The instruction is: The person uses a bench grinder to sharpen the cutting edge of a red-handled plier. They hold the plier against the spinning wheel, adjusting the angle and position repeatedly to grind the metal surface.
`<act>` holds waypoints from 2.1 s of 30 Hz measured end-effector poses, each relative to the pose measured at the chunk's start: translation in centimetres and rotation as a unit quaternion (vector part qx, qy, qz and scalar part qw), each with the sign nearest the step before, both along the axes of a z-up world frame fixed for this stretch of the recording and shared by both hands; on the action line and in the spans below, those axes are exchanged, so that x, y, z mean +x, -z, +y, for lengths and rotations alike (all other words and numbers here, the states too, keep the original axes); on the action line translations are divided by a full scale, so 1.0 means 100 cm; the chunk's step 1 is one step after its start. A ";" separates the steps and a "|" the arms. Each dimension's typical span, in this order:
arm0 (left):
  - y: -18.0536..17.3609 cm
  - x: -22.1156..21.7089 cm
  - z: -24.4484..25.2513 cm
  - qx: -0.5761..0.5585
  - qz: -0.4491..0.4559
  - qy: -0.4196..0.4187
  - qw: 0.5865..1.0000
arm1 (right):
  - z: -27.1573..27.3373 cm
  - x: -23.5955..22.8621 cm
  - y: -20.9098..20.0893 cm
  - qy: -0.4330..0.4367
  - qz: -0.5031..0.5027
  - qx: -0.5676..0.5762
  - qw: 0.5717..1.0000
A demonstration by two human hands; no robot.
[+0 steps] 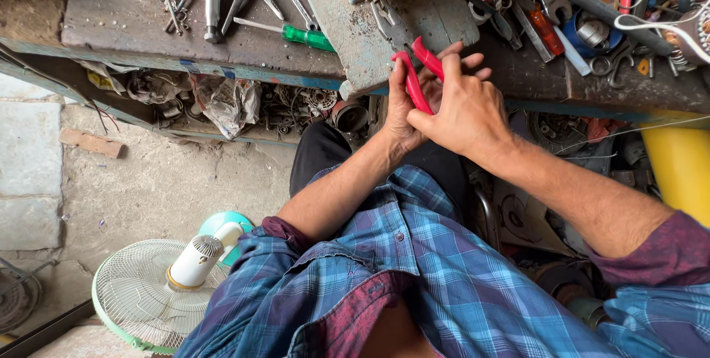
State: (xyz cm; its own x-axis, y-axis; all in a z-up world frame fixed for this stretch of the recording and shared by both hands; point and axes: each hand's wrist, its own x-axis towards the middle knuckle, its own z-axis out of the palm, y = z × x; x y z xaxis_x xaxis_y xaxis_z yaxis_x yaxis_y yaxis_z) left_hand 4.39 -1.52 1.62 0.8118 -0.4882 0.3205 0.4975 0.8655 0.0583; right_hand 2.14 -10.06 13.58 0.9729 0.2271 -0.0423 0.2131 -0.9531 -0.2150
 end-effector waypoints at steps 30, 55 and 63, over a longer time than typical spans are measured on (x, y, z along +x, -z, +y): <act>-0.048 -0.035 0.079 0.522 -0.001 -0.241 0.818 | -0.002 -0.012 0.027 0.056 0.222 0.484 0.844; -0.054 -0.029 0.078 0.521 -0.032 -0.252 0.815 | -0.001 -0.006 0.036 -0.004 0.290 0.572 0.767; -0.010 -0.029 0.059 0.502 0.031 -0.245 0.829 | 0.001 -0.004 0.036 0.041 0.175 0.522 0.834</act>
